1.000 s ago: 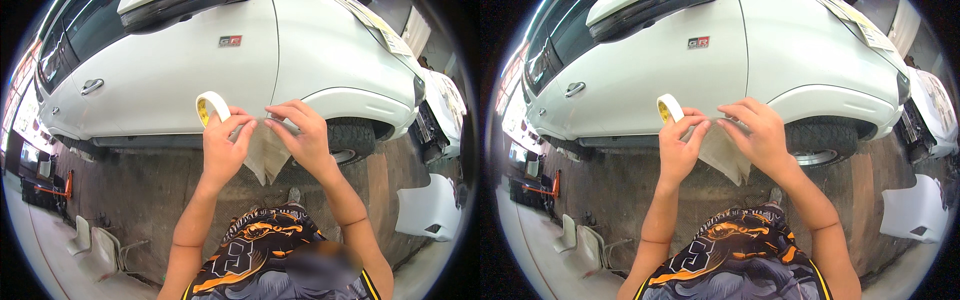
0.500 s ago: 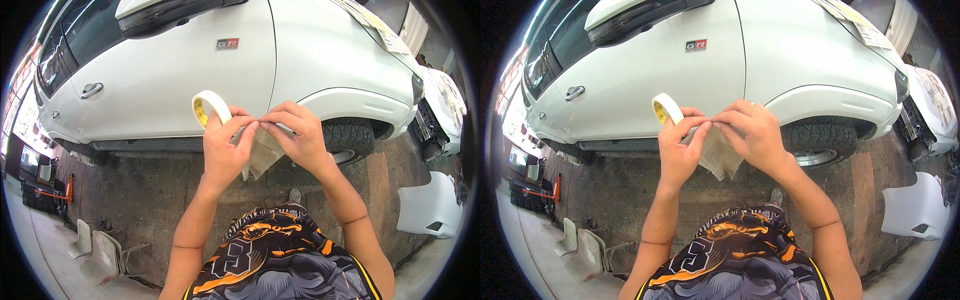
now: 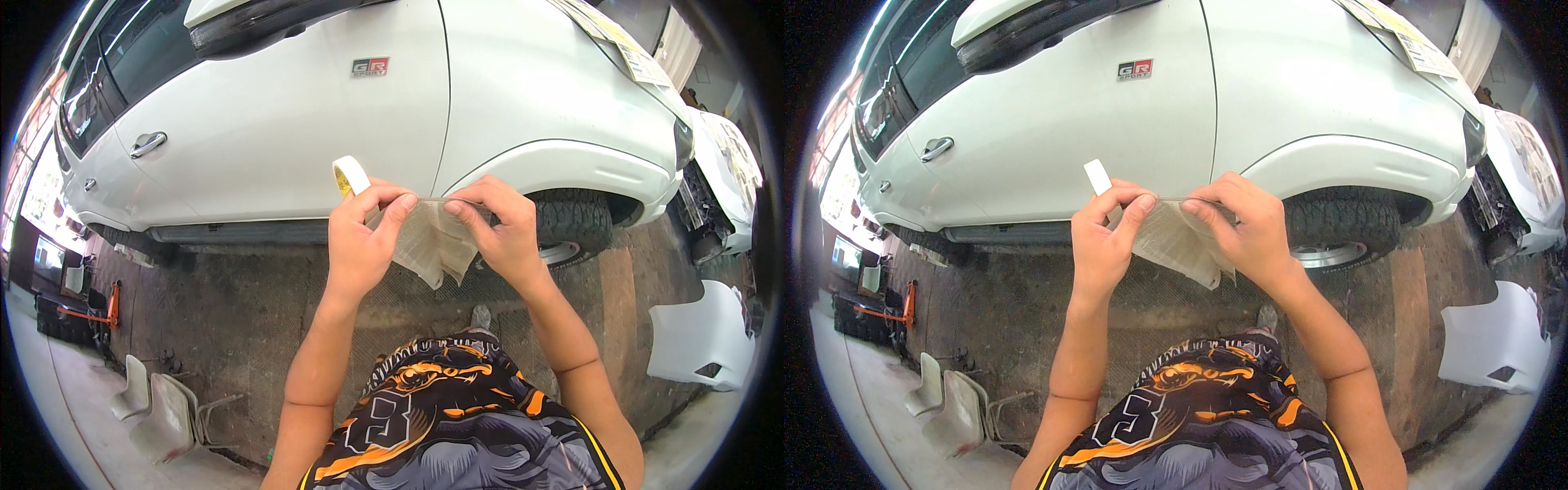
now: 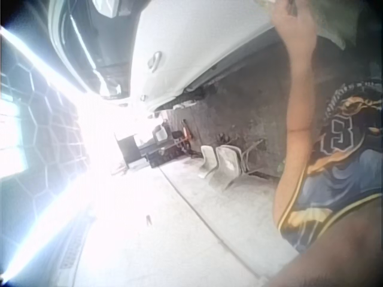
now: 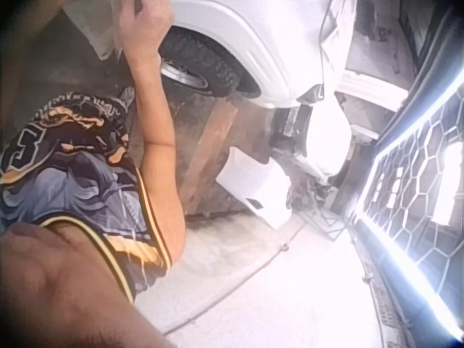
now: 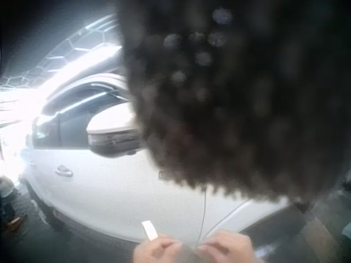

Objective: The person sits on the floor and uses masking tape to secure newspaper strips around a car tire rim. They then stand, retrieve additional newspaper, and tape it to the front fender and side mirror of a white car.

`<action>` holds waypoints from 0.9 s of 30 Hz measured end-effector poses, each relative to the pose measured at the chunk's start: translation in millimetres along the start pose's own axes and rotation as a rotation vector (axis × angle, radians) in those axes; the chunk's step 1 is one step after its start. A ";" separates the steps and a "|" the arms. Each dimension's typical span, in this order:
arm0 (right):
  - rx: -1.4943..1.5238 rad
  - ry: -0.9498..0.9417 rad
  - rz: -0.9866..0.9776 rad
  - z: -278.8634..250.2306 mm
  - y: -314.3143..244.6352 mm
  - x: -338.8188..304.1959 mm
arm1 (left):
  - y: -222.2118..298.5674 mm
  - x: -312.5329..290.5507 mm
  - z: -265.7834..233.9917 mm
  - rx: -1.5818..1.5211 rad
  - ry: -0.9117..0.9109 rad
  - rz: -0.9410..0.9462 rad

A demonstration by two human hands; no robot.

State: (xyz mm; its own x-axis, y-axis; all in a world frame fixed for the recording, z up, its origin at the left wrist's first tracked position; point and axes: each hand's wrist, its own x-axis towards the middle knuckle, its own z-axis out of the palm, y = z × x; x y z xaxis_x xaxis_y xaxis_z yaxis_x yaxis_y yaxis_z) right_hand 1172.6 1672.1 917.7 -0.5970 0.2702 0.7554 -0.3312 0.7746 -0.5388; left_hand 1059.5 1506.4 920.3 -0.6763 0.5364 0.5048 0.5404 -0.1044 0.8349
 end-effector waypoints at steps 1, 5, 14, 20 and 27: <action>0.009 -0.006 0.004 -0.1 1.9 -2.5 | -1.2 -0.5 0.0 0.004 -0.012 -0.014; 0.046 0.027 0.062 0.4 6.5 -10.8 | -4.1 -0.8 9.1 -0.196 -0.015 -0.161; 0.033 0.144 0.138 -10.7 11.9 -23.3 | -9.0 -24.2 10.7 -0.146 -0.032 -0.191; 0.106 0.228 0.310 -3.4 9.5 -30.1 | -16.7 -29.9 16.0 -0.329 0.013 -0.322; 0.423 0.037 0.507 -1.4 2.8 -61.8 | -12.9 -46.1 11.8 -0.283 0.078 -0.288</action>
State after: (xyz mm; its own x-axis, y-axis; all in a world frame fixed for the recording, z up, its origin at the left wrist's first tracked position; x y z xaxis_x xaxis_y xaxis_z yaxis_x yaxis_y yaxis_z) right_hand 1209.6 1658.4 870.0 -0.7316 0.5675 0.3778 -0.2785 0.2571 -0.9254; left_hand 1089.6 1492.9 883.6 -0.8214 0.5137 0.2478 0.1717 -0.1916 0.9663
